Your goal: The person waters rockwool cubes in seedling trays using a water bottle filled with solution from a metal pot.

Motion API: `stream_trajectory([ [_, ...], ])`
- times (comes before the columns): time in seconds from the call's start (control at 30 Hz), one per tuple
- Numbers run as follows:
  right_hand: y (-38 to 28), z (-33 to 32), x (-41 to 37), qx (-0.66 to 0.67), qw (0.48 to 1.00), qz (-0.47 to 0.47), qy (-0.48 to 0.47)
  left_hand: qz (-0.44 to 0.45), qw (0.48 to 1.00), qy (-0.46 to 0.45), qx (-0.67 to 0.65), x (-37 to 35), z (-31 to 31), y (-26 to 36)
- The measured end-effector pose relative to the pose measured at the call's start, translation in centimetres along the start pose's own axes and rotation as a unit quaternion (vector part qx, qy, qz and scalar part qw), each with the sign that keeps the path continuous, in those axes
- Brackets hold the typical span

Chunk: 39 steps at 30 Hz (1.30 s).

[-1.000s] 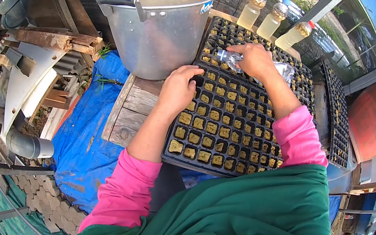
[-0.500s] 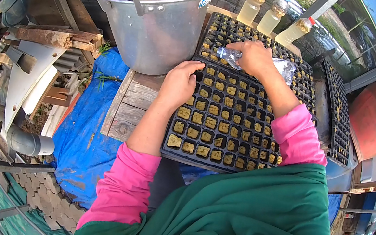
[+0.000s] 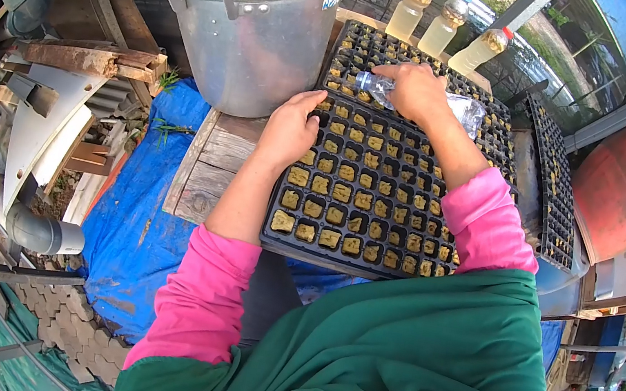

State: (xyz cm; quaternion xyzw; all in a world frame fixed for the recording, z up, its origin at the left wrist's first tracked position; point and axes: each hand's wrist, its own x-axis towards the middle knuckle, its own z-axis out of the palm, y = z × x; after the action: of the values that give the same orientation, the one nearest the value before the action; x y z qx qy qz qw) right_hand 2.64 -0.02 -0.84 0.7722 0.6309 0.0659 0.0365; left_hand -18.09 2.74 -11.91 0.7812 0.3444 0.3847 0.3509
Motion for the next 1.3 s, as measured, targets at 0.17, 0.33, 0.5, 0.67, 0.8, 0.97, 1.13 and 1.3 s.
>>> stream_trajectory([
  [0.17,-0.1,-0.5,0.0,-0.007,1.0,0.003,-0.004,-0.001,1.0,0.002,0.001,0.0,0.0,0.1],
  [0.33,-0.3,-0.7,0.0,-0.015,1.0,0.007,-0.009,0.004,1.0,0.006,-0.006,0.0,0.1,-0.2],
  [0.5,-0.2,-0.4,0.3,-0.026,1.0,0.002,-0.003,0.003,1.0,0.006,-0.007,0.1,0.2,-0.2],
  [0.67,-0.3,-0.5,0.3,-0.034,0.999,-0.004,-0.004,0.0,1.0,0.006,-0.011,0.0,0.1,-0.1],
  [0.8,-0.3,-0.5,0.2,-0.044,0.999,-0.008,0.0,0.008,1.0,0.008,-0.002,0.0,0.1,-0.1],
  [0.97,0.1,-0.6,-0.2,0.022,1.0,0.017,-0.003,0.006,1.0,0.006,0.0,0.1,0.1,-0.1],
  [1.13,3.6,1.3,0.6,0.146,0.989,-0.003,-0.01,0.009,1.0,-0.001,0.001,0.1,0.1,-0.3],
  [1.3,5.4,0.8,-0.5,0.179,0.984,-0.013,-0.017,0.007,1.0,0.007,-0.007,0.1,0.2,-0.1],
])
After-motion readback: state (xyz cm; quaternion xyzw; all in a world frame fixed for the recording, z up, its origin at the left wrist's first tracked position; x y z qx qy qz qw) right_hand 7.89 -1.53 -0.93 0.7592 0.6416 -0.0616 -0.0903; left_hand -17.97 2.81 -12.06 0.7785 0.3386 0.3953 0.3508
